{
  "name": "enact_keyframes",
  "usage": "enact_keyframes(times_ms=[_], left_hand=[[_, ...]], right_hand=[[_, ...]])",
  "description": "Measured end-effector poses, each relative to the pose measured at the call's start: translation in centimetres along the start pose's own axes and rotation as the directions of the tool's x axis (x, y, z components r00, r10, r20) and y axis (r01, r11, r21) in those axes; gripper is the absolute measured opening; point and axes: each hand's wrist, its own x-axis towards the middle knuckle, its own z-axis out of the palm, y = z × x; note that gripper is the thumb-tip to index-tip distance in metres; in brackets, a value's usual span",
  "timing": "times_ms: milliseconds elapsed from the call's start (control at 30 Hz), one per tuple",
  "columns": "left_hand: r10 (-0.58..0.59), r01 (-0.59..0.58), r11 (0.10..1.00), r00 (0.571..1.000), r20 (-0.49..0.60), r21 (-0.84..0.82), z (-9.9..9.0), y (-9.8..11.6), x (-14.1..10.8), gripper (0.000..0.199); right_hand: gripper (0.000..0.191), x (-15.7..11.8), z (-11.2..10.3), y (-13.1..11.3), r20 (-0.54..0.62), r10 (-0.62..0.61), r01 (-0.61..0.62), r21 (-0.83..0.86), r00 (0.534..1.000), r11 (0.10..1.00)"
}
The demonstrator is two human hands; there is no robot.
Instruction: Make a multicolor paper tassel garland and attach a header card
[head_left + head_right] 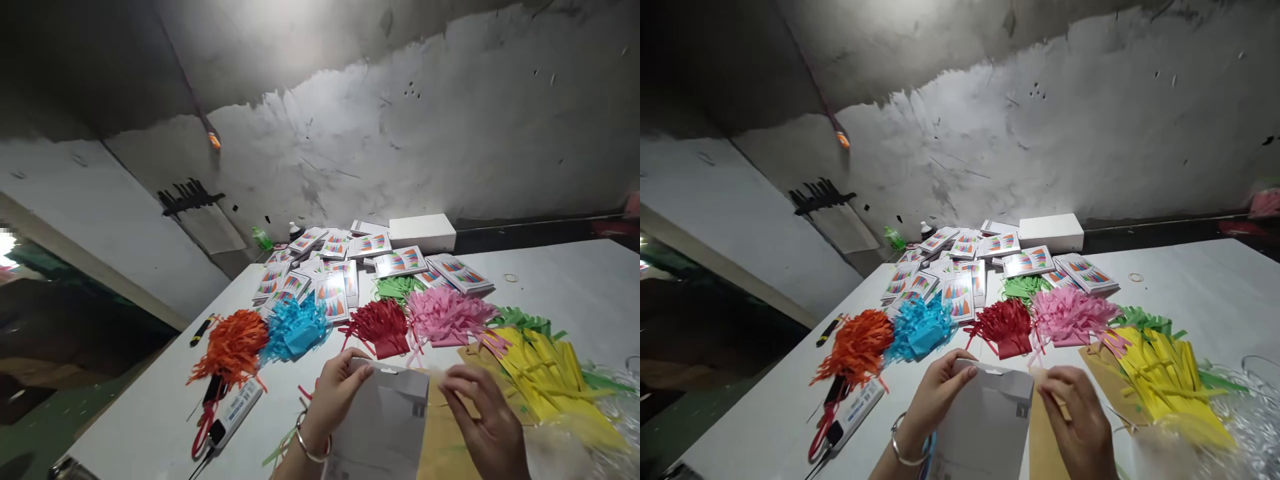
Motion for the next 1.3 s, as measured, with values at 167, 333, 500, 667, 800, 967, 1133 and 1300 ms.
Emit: enact_keyframes(times_ms=[167,333,500,667,800,967,1133,1300], left_hand=[[-0.030,-0.004,0.972,0.990,-0.141,-0.236,-2.6,1.1,-4.7,0.038],[-0.022,-0.036,0.966,0.976,-0.219,-0.257,-4.8,0.7,-8.2,0.040],[-0.045,-0.021,0.950,0.978,-0.202,-0.310,-6.1,0.2,-10.4,0.046],[-0.054,-0.003,0.956,0.981,-0.185,-0.295,-7.0,0.3,-11.4,0.048],[-0.050,-0.005,0.947,0.985,-0.164,-0.320,-7.5,0.2,-11.5,0.047],[-0.035,-0.026,0.939,0.985,-0.170,-0.343,-7.8,-0.2,-11.3,0.046],[-0.027,-0.030,0.925,0.989,-0.146,-0.378,-7.9,-0.9,-10.8,0.045],[-0.039,-0.031,0.923,0.984,-0.173,-0.383,-7.9,-1.2,-10.4,0.047]], right_hand=[[0.011,0.5,2.9,-8.4,0.430,-0.181,0.105,0.195,0.884,0.975],[0.009,-0.9,6.6,-11.5,0.452,-0.193,0.177,0.079,0.871,0.981],[0.007,-2.6,8.2,-12.3,0.404,-0.220,0.214,0.060,0.888,0.975],[0.007,-3.4,9.0,-13.2,0.364,-0.232,0.228,0.056,0.902,0.972],[0.008,-3.6,9.3,-13.5,0.342,-0.231,0.227,0.051,0.911,0.973],[0.009,-3.7,9.5,-13.6,0.335,-0.222,0.221,0.042,0.916,0.974],[0.007,-3.5,9.3,-13.6,0.353,-0.211,0.202,0.063,0.912,0.977],[0.007,-3.4,8.7,-13.1,0.466,-0.111,0.087,0.074,0.878,0.993]])
